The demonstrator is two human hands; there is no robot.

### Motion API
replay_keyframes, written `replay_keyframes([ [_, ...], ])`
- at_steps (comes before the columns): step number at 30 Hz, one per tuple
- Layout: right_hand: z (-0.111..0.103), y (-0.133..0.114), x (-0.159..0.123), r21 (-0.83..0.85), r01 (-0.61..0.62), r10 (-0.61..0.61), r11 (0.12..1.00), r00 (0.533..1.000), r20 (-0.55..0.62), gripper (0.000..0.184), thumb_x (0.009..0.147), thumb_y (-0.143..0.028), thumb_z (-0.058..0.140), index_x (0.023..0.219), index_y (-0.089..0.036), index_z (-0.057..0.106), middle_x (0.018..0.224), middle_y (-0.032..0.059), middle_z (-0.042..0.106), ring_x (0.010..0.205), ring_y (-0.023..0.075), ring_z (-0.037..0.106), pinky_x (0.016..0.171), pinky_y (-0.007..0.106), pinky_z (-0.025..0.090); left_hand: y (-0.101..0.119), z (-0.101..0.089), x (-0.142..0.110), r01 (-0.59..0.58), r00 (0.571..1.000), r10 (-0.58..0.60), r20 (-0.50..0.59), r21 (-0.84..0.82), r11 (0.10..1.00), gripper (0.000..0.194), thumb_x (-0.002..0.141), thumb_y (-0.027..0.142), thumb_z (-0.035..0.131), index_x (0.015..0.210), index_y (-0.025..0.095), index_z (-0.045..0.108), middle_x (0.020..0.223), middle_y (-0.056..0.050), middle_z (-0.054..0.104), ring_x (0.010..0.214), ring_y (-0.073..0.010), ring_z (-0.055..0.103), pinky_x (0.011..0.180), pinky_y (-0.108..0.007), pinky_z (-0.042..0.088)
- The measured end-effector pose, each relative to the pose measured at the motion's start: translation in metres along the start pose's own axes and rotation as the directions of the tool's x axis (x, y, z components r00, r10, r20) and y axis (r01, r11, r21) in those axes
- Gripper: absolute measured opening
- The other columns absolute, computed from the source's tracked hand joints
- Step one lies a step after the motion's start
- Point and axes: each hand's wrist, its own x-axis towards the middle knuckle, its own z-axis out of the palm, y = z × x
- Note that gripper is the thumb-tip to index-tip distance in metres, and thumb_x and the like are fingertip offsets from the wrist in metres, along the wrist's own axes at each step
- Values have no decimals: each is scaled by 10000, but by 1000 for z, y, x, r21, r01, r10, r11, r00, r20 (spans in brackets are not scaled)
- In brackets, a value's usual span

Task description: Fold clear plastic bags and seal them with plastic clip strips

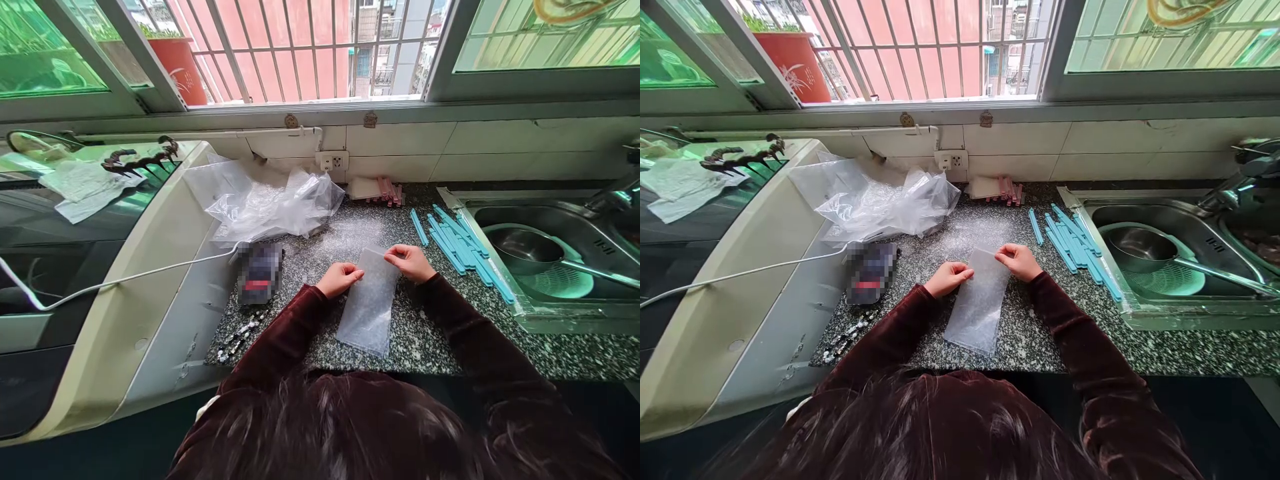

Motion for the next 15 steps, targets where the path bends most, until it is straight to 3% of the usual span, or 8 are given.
replay_keyframes([
  [5,0,-1,0,-5,-5,5,1000,998,-59,255,686,-417,568,624,-170,586,617,25,616,585,135,533,585,261,435,0,2,1,-14,1000,14,-4,56,998,260,691,339,508,525,140,529,485,44,426,497,-77,344,522,-222,268],
  [9,-1,1,0,43,-28,32,999,996,-86,255,668,-418,575,613,-169,570,602,15,584,574,126,508,578,259,427,1,2,0,-24,1000,24,-6,58,998,298,697,393,503,534,145,530,493,39,444,501,-82,360,522,-220,284],
  [15,-18,16,5,123,-73,106,990,954,-282,321,633,-488,610,618,-173,549,573,-9,527,553,110,461,547,253,407,-2,3,0,0,998,-7,56,119,993,435,699,538,466,491,157,491,446,43,405,459,-77,329,488,-231,246],
])
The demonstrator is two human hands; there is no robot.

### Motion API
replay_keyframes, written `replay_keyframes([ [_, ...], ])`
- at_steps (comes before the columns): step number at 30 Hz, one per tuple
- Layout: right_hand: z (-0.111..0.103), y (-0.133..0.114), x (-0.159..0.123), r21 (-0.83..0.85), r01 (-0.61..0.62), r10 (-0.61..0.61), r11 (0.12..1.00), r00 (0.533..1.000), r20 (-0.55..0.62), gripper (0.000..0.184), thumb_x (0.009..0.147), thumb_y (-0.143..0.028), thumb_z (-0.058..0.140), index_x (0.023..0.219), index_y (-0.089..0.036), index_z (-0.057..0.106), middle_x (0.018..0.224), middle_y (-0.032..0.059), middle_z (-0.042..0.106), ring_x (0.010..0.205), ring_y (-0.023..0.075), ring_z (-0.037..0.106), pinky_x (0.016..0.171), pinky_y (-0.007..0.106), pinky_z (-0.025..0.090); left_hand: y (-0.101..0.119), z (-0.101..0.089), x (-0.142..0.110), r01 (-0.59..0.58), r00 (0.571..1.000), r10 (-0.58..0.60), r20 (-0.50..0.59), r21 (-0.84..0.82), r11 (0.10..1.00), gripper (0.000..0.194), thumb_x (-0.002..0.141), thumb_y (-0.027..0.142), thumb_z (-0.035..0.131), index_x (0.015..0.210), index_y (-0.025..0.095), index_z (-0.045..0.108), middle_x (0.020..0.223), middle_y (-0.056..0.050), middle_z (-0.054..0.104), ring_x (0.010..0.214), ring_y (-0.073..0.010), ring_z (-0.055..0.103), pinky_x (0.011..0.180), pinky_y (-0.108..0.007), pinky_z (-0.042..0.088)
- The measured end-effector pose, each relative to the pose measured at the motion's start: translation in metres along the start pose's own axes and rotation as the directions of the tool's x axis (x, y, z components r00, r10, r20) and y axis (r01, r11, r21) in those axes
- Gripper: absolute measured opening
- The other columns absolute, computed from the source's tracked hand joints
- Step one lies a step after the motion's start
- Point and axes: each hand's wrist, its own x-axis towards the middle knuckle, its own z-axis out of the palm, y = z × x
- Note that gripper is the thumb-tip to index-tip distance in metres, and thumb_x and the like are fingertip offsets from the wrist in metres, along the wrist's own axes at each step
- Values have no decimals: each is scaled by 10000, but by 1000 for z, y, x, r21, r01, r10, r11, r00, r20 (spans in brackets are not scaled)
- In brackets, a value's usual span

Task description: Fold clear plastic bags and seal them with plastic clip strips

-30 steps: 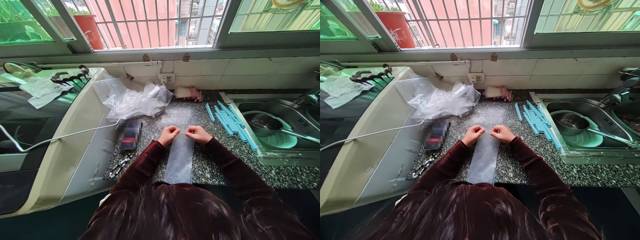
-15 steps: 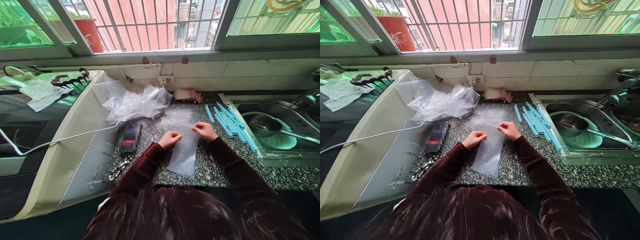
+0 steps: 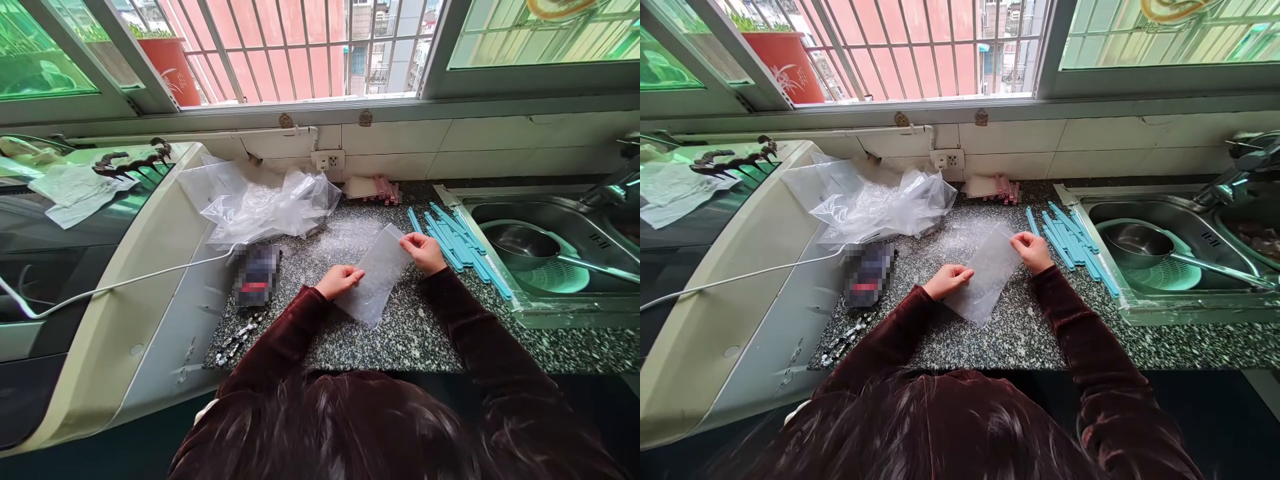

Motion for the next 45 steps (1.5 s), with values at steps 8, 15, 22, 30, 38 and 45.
replay_keyframes([
  [8,-6,7,2,-11,-26,26,1000,999,-39,333,616,-500,627,610,-173,563,576,-2,545,559,117,474,558,265,424,-1,2,0,79,997,-79,26,-3,997,480,650,621,466,471,183,388,447,61,322,440,-62,258,457,-238,190],
  [15,-3,4,-2,-47,-18,22,999,997,80,336,624,-507,626,611,-175,571,584,8,569,558,125,491,557,268,431,1,0,-4,11,998,-9,69,-34,999,474,649,606,527,497,168,427,463,63,328,463,-65,285,460,-228,210],
  [22,26,-6,-15,-57,50,-27,997,937,347,332,664,-496,589,624,-166,593,597,17,597,558,125,500,557,257,420,0,4,0,-41,993,20,-119,-179,983,425,700,558,524,554,164,460,489,51,427,471,-71,362,473,-213,283],
  [30,40,-10,-22,-62,102,-67,993,907,416,310,674,-471,587,669,-162,612,625,19,612,567,123,505,558,252,415,1,3,2,-72,934,-23,-357,-250,966,323,698,446,553,595,141,584,478,42,447,485,-75,381,495,-210,312],
  [38,29,-7,-17,-75,81,-54,994,951,303,294,670,-454,580,601,-168,576,566,1,559,531,106,452,531,247,385,-4,0,2,-132,897,-54,-438,-384,914,354,686,486,585,607,141,585,436,61,399,428,-55,337,445,-202,264],
  [45,29,-4,-16,-39,29,-18,999,965,261,323,653,-485,586,601,-167,567,563,-3,554,534,107,462,539,253,400,-2,2,2,7,970,-116,-216,-447,895,339,657,458,623,696,122,597,558,12,591,397,-51,377,410,-197,274],
])
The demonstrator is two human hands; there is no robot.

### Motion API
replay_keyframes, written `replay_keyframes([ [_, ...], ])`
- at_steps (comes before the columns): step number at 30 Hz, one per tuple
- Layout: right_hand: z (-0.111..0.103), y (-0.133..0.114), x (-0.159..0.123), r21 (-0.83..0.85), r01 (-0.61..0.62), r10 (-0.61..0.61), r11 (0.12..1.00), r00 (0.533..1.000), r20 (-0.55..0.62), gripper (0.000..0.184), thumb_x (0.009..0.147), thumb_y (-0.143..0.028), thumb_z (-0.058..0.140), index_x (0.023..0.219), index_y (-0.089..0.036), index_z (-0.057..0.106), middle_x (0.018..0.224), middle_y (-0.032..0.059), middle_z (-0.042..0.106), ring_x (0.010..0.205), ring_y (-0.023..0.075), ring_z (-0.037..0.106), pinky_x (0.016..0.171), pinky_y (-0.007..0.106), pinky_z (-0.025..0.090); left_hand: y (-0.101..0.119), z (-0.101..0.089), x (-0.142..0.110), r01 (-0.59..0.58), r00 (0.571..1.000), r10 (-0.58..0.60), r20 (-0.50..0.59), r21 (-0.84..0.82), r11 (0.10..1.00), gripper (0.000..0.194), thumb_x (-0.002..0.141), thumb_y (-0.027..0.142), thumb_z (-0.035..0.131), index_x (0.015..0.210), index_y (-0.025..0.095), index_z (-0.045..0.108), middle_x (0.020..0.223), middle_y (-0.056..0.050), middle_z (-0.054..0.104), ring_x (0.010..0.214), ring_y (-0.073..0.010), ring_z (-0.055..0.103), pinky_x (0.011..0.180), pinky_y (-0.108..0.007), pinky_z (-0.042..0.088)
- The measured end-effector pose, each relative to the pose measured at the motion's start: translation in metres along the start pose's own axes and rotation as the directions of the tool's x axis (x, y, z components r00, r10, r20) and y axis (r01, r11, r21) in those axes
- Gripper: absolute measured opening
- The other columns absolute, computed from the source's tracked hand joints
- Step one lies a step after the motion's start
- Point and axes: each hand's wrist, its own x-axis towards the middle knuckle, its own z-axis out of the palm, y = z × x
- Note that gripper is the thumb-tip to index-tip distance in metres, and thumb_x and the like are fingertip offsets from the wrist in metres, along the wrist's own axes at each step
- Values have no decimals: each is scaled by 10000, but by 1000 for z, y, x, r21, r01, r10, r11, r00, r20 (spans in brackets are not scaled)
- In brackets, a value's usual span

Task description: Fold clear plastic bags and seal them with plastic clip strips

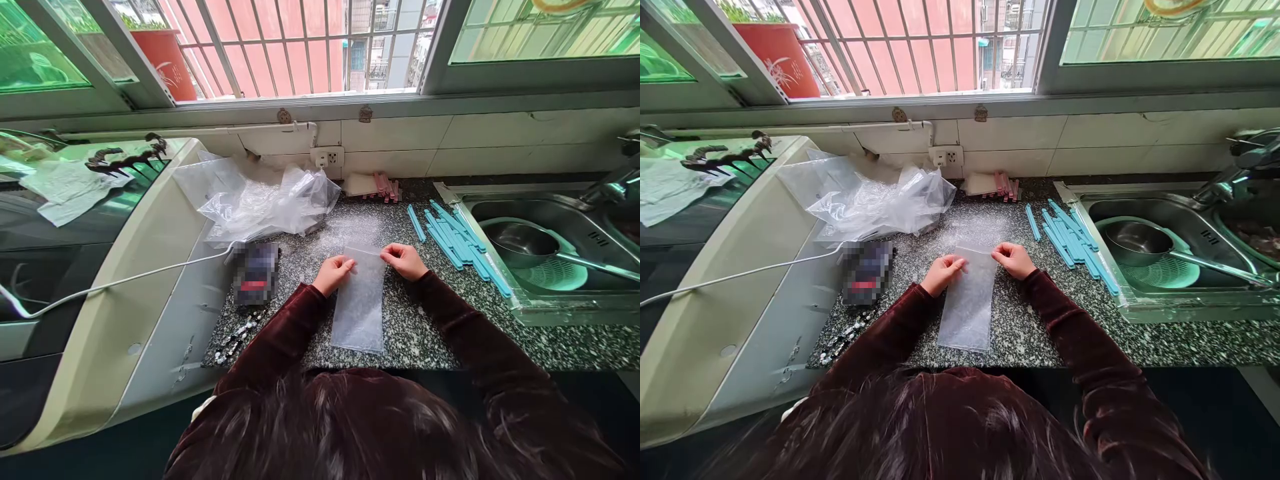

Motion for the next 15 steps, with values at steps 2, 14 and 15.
replay_keyframes([
  [2,-2,2,1,-3,-5,5,1000,1000,12,337,649,-503,590,617,-167,578,576,2,568,542,113,474,540,256,404,0,-1,0,3,1000,-3,-8,40,999,317,662,431,615,694,116,608,571,-2,616,405,-50,374,418,-193,285],
  [14,-68,41,17,-588,-477,137,653,838,-528,201,717,-357,630,743,-158,632,729,141,615,646,213,526,576,335,312,0,-8,3,22,993,-35,-112,-109,994,221,648,315,591,766,128,594,548,20,614,388,-66,441,406,-195,319],
  [15,-67,43,18,-606,-480,134,635,840,-525,210,709,-365,636,732,-156,634,725,144,613,641,217,530,570,334,313,1,-8,3,25,993,-38,-110,-116,993,201,640,307,591,738,131,584,555,19,617,383,-65,443,401,-194,322],
])
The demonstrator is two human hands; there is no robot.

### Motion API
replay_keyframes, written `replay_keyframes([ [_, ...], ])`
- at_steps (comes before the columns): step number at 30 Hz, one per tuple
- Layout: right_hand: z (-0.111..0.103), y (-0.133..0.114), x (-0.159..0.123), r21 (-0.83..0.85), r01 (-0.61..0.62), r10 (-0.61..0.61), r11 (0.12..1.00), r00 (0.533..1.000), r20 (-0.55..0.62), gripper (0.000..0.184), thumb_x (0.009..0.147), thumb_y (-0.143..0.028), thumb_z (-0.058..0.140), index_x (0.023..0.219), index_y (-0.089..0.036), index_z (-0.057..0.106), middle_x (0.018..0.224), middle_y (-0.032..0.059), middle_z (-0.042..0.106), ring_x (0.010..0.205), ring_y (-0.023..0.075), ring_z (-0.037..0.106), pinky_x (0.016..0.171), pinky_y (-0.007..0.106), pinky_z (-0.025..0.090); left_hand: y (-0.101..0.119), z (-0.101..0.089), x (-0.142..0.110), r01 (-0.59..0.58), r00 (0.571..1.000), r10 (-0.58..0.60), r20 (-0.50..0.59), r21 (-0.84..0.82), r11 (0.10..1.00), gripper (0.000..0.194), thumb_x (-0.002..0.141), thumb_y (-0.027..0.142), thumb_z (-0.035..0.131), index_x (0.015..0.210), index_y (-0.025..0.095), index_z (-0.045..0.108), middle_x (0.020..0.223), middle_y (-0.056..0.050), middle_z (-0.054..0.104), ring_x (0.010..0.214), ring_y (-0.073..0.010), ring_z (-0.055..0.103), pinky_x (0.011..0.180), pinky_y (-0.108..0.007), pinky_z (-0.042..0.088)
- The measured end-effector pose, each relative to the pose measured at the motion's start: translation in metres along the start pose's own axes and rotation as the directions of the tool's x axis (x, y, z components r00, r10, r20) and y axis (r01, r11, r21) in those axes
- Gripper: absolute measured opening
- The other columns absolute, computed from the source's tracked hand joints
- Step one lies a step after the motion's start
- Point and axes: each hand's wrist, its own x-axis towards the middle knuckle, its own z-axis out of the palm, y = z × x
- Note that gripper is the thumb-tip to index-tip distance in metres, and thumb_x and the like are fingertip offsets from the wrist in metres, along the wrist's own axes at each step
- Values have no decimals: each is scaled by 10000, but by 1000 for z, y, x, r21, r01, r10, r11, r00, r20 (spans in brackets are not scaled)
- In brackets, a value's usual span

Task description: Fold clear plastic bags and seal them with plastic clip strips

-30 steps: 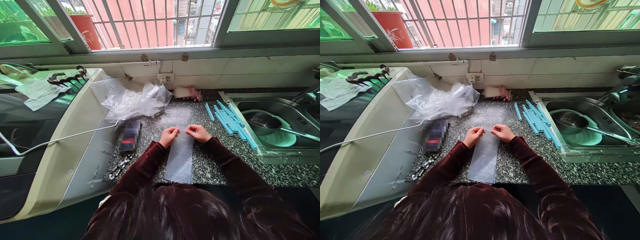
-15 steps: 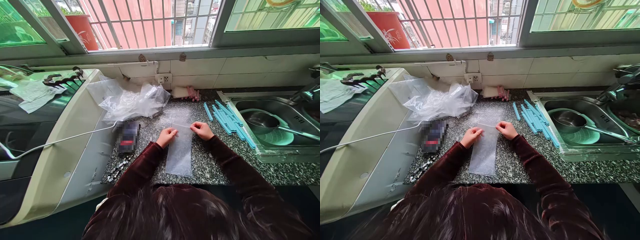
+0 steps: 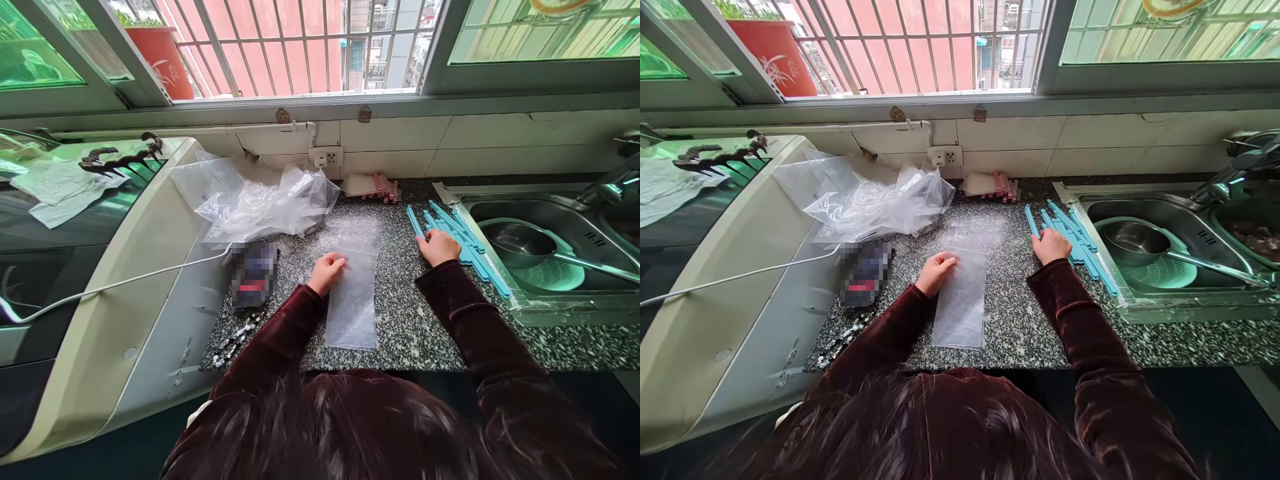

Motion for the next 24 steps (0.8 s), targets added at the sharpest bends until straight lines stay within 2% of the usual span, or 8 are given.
replay_keyframes([
  [4,7,-2,1,-105,41,-41,994,999,-3,213,721,-359,604,731,-151,649,692,145,619,616,222,544,540,320,311,2,0,-1,0,1000,0,8,-16,1000,172,633,312,576,633,144,543,573,12,616,374,-69,453,368,-196,305],
  [7,7,-3,-1,-129,53,-53,990,999,2,207,746,-324,555,750,-145,658,718,156,635,613,224,553,530,313,295,3,-2,-1,26,1000,-26,12,-7,1000,241,675,366,556,592,141,540,532,9,581,355,-66,430,350,-201,271],
  [10,4,-6,-6,-91,99,-101,991,995,-19,220,769,-326,516,761,-152,650,749,142,645,628,219,557,531,303,273,3,-3,0,50,999,-50,8,15,999,298,703,406,559,593,129,563,463,22,527,339,-54,389,356,-199,255],
  [14,0,-15,-18,7,204,-202,979,975,-92,238,781,-357,495,771,-166,637,758,101,650,644,197,549,530,285,261,4,-5,1,61,998,-61,-1,-23,998,305,708,424,580,614,136,541,510,10,568,341,-54,400,352,-200,266],
  [18,-3,-27,-33,106,401,-383,910,910,-157,262,800,-376,477,743,-174,634,720,80,643,614,165,531,549,275,309,7,-5,2,90,996,-91,-12,-59,994,238,712,376,590,691,145,539,498,20,572,335,-67,419,342,-198,269],
  [24,-2,-46,-56,222,621,-605,751,783,-145,337,835,-446,453,709,-192,636,647,60,628,565,141,519,571,269,347,8,-5,1,82,996,-85,-28,-73,994,200,703,310,589,616,141,525,498,28,546,333,-51,391,343,-200,272],
])
